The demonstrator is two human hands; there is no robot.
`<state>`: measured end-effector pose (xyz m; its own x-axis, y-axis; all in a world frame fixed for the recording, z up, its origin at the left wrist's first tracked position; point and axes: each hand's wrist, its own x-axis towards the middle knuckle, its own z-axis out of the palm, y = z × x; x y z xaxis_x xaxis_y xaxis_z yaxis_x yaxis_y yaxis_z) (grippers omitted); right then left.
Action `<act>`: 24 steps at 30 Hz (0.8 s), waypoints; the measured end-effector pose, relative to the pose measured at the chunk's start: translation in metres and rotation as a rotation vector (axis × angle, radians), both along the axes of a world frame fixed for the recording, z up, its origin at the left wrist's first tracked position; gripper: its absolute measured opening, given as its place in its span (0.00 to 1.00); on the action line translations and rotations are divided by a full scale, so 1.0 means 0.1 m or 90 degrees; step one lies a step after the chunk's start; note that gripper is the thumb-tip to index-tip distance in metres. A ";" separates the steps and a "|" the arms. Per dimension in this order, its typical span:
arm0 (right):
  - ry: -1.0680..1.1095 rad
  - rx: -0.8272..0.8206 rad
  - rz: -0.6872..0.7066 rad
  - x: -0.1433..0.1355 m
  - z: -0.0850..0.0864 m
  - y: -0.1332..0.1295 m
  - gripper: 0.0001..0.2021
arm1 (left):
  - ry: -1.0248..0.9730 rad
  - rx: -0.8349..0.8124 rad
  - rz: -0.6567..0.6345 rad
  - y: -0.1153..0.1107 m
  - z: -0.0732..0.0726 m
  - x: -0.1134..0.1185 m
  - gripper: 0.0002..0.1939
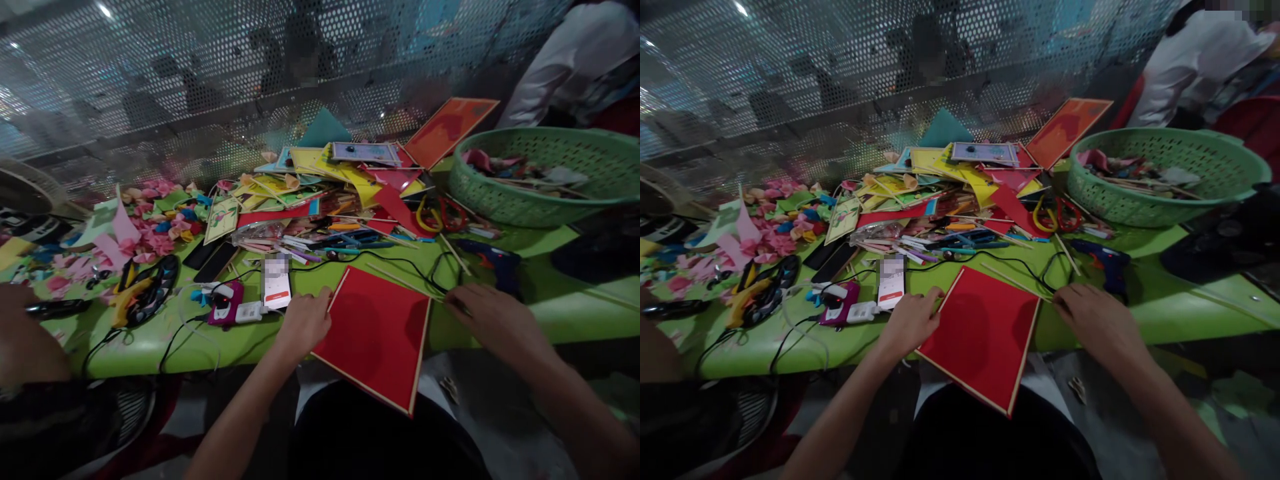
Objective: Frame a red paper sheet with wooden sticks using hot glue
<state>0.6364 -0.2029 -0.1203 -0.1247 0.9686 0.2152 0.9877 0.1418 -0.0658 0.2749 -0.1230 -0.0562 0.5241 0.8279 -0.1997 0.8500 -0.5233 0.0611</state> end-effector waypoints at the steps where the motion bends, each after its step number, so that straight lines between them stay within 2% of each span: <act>1: -0.009 0.006 -0.005 -0.01 0.01 0.00 0.14 | -0.006 0.003 0.004 0.01 0.00 0.01 0.17; 4: -0.020 0.011 -0.019 -0.04 0.05 -0.01 0.13 | -0.040 0.025 -0.002 0.09 0.01 0.05 0.14; 9: -0.004 0.009 -0.070 -0.02 0.05 -0.04 0.12 | -0.123 0.049 -0.161 0.23 -0.07 0.16 0.19; 11: 0.032 0.011 -0.098 0.00 0.05 -0.04 0.13 | -0.120 0.032 -0.191 0.25 -0.14 0.18 0.20; 16: 0.152 -0.011 -0.053 0.02 0.07 -0.01 0.15 | -0.104 0.032 -0.173 0.21 -0.25 0.14 0.22; 24: 0.186 0.006 0.077 -0.18 0.12 0.19 0.18 | -0.109 0.053 -0.095 0.09 -0.17 -0.01 0.19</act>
<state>0.6181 -0.1840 -0.1085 -0.1713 0.9482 0.2676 0.9032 0.2596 -0.3419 0.2739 -0.1145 -0.0734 0.6625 0.7484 -0.0323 0.7436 -0.6518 0.1493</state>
